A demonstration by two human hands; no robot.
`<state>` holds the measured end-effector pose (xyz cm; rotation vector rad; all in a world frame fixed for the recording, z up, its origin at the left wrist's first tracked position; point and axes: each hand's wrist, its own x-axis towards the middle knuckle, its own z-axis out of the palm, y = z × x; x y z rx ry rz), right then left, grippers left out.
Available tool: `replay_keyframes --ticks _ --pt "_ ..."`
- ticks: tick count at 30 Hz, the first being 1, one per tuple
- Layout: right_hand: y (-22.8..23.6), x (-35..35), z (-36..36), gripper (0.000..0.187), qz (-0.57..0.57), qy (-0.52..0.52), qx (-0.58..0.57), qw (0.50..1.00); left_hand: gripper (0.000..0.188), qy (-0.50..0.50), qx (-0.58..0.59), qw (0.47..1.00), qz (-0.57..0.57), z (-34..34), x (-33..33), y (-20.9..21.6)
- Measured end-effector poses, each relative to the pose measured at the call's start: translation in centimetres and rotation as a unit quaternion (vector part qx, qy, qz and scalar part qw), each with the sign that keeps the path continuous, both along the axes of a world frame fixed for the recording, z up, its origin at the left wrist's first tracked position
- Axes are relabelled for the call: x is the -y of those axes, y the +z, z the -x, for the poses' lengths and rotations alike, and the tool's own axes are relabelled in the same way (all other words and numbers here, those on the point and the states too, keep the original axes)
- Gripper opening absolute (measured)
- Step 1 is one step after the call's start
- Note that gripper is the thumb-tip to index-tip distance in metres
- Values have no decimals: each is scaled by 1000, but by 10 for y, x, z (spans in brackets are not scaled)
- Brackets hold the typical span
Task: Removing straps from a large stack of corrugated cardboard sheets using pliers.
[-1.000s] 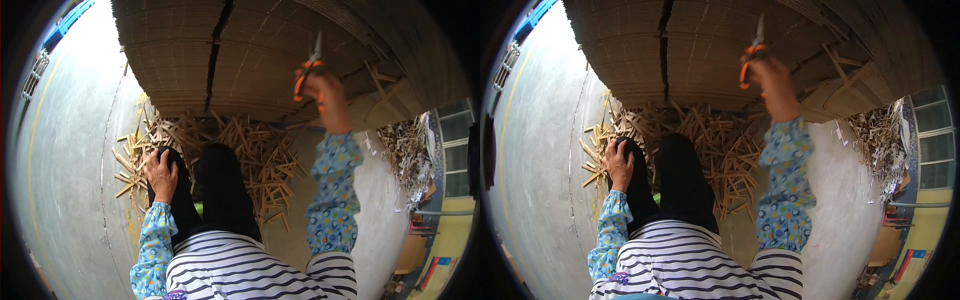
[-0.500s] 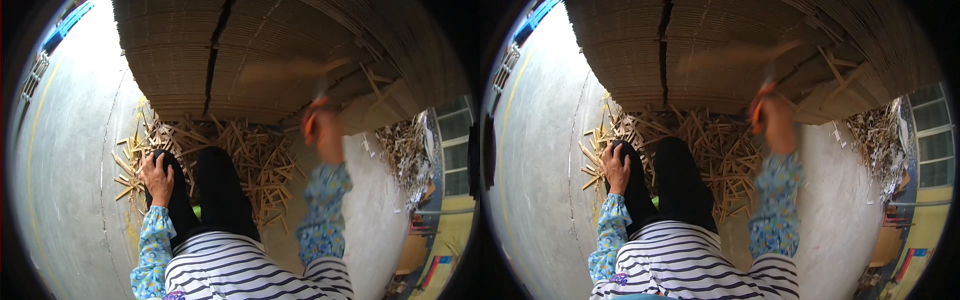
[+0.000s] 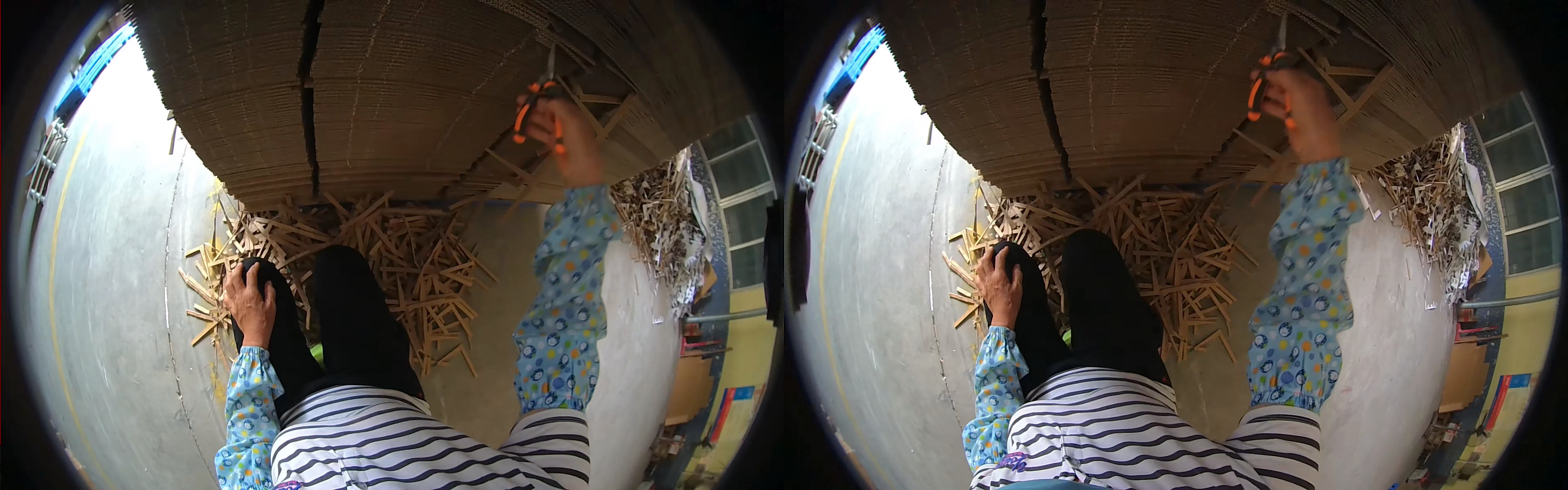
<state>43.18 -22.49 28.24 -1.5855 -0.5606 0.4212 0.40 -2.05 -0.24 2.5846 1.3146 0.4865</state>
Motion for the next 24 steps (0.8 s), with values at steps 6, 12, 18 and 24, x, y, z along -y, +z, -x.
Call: replay_keyframes --ticks 6,12,18,24 --pt "8 -5 3 26 -56 89 -59 993 43 7 10 1000 -2 0 -3 -3" --pt "-89 -13 103 28 179 222 -56 957 43 7 3 1000 -15 -3 -3 0" --pt "-24 -35 52 37 -27 117 -26 992 43 5 12 1000 -18 6 -4 -4" --pt "30 -38 21 27 9 90 18 996 42 4 18 1000 -7 1 -1 -1"
